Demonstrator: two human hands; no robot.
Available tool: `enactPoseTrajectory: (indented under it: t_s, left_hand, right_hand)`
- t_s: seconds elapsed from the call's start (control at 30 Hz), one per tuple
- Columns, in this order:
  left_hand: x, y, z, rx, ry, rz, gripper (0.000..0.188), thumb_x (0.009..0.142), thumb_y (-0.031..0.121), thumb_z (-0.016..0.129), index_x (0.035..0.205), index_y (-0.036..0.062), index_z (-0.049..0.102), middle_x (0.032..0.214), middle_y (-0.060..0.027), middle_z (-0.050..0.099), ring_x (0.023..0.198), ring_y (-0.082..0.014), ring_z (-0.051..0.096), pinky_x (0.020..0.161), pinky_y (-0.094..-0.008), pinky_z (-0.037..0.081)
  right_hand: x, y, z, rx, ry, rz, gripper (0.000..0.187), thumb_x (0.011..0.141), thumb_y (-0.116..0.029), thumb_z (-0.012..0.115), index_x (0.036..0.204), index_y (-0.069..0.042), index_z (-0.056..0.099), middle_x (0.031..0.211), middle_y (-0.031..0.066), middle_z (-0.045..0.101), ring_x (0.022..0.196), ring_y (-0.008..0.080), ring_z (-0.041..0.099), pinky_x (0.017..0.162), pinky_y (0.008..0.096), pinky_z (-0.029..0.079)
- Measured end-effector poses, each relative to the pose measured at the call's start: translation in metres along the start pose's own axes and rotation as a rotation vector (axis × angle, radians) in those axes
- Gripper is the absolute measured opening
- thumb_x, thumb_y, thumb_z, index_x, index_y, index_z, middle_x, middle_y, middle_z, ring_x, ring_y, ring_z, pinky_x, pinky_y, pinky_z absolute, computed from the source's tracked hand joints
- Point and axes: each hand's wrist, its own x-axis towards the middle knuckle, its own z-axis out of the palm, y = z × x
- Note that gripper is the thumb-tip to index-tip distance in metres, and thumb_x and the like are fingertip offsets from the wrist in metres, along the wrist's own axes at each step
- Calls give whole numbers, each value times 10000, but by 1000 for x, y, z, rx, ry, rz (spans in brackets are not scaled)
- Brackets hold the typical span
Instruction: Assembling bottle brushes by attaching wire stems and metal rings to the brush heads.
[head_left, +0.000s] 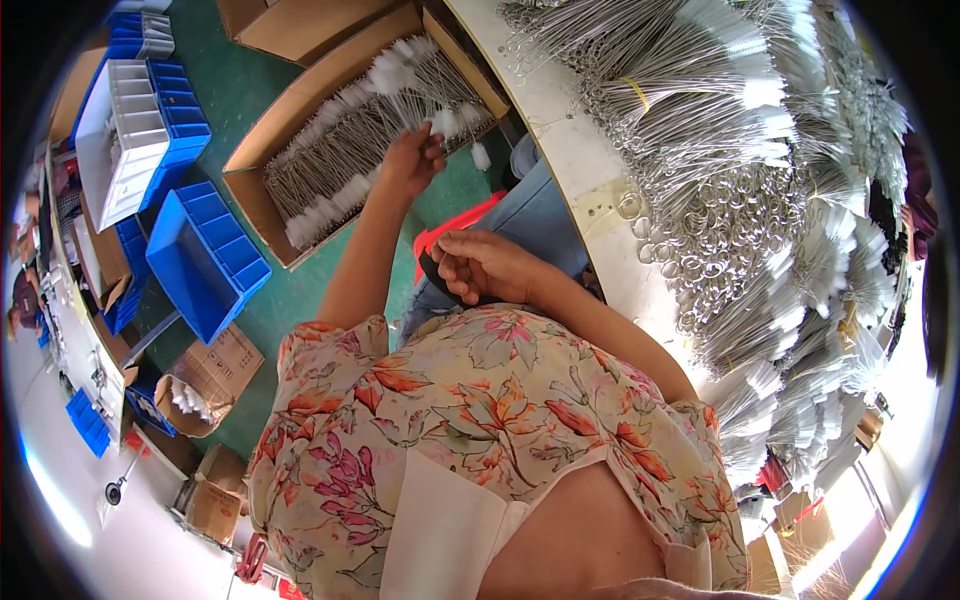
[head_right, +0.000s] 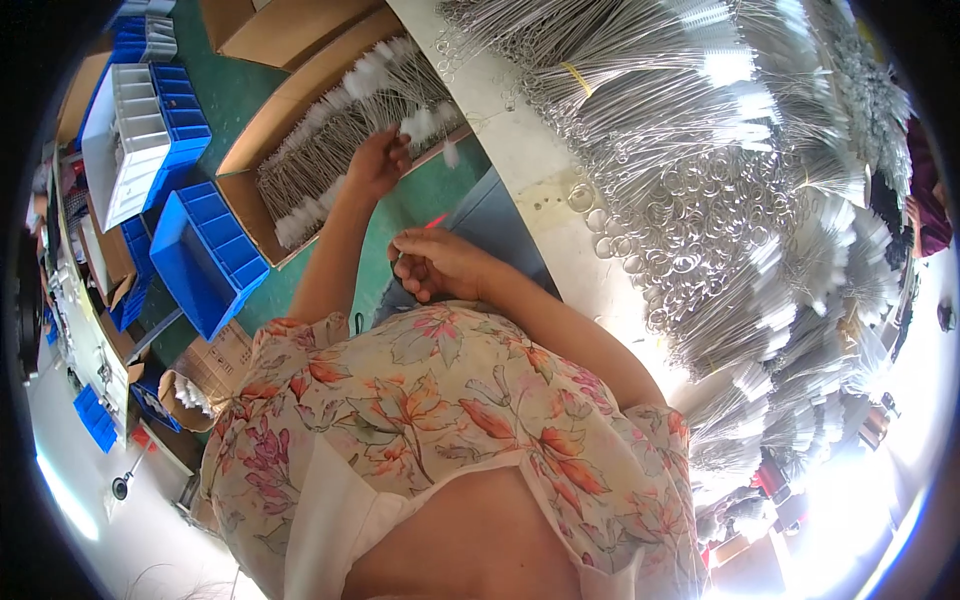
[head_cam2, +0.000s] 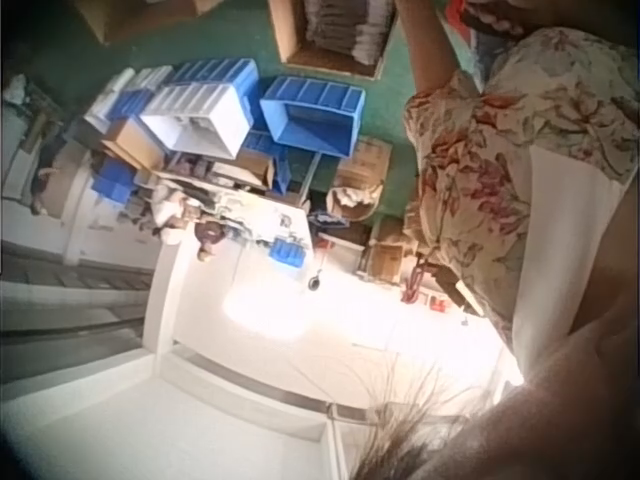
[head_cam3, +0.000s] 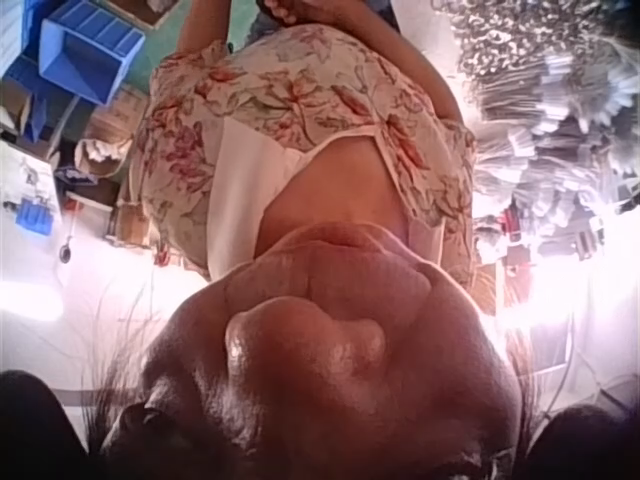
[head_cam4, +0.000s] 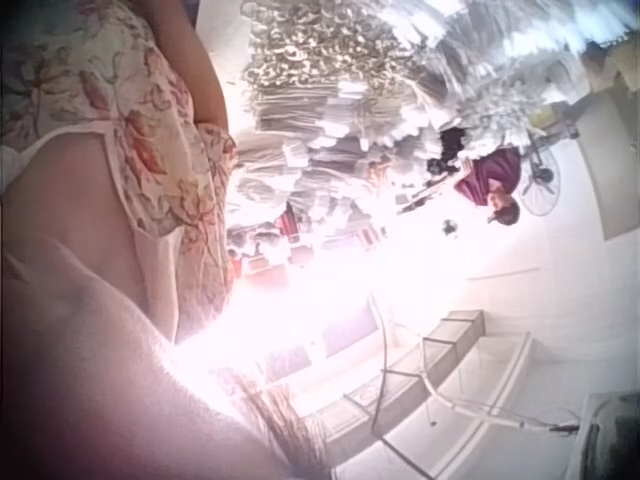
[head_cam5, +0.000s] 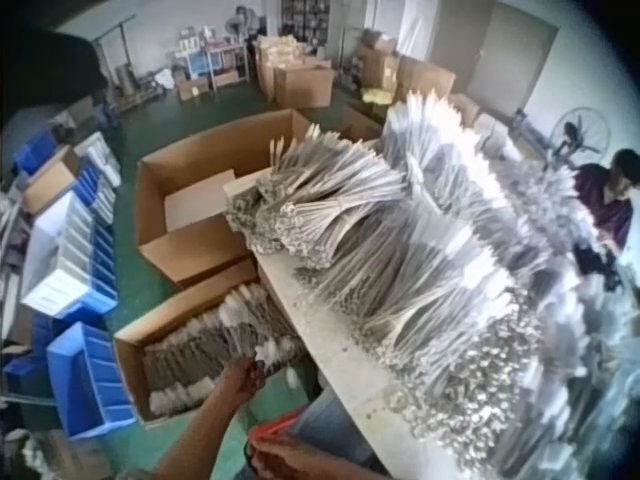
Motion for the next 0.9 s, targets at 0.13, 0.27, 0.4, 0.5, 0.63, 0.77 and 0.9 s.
enactPoseTrajectory:
  t_s: [0.13, 0.27, 0.4, 0.5, 0.63, 0.77, 0.9]
  left_hand:
    - [73, 22, 33, 156, -102, 38, 176, 914, 176, 470, 1044, 61, 444, 914, -102, 536, 754, -169, 542, 648, -285, 471]
    - [138, 25, -39, 573, 69, 68, 308, 886, 142, 499, 1178, 86, 421, 1018, -131, 547, 876, -217, 562, 735, -360, 484]
    - [130, -42, -68, 1689, -82, 585, 391, 772, 76, 521, 1154, 159, 518, 855, -145, 601, 795, -273, 609, 737, -391, 477]
    - [87, -41, -21, 1627, -145, 479, 416, 764, 43, 496, 1157, 173, 535, 930, -152, 607, 839, -289, 605, 747, -372, 475]
    - [84, -30, -22, 1862, -321, 688, 385, 781, 62, 506, 1148, 168, 553, 937, -117, 630, 868, -235, 611, 759, -340, 483]
    - [93, -14, -26, 1834, -360, 560, 310, 783, 104, 543, 1088, 140, 585, 906, -114, 627, 801, -232, 608, 758, -337, 482]
    - [102, 7, -36, 1379, -410, 372, 209, 805, 92, 537, 1008, 72, 581, 878, -82, 625, 748, -186, 600, 681, -309, 494]
  right_hand:
    - [-3, 1, -4, 2, -7, -15, 204, 905, -280, 463, 894, -79, 494, 647, 5, 516, 530, 109, 504, 442, 245, 407]
    - [-6, -1, 7, -24, -10, 17, 216, 902, -292, 468, 900, -77, 495, 655, 6, 515, 541, 111, 505, 459, 248, 411]
    - [2, 3, -13, -2, -30, -14, 220, 899, -292, 472, 908, -74, 493, 662, 7, 515, 555, 115, 511, 465, 253, 411]
    - [-1, 3, -8, -6, -32, -16, 212, 901, -285, 469, 911, -75, 492, 664, 5, 515, 560, 117, 514, 467, 253, 411]
    - [1, 1, 1, -13, -41, 2, 203, 905, -277, 465, 905, -76, 497, 665, 5, 519, 565, 117, 519, 472, 252, 414]
    - [0, 2, 2, -11, -38, 3, 203, 906, -274, 462, 902, -75, 500, 664, 7, 518, 570, 116, 523, 474, 254, 417]
    - [-1, 3, -1, -16, -38, -4, 200, 902, -272, 472, 905, -75, 502, 670, 6, 520, 572, 114, 524, 476, 256, 421]
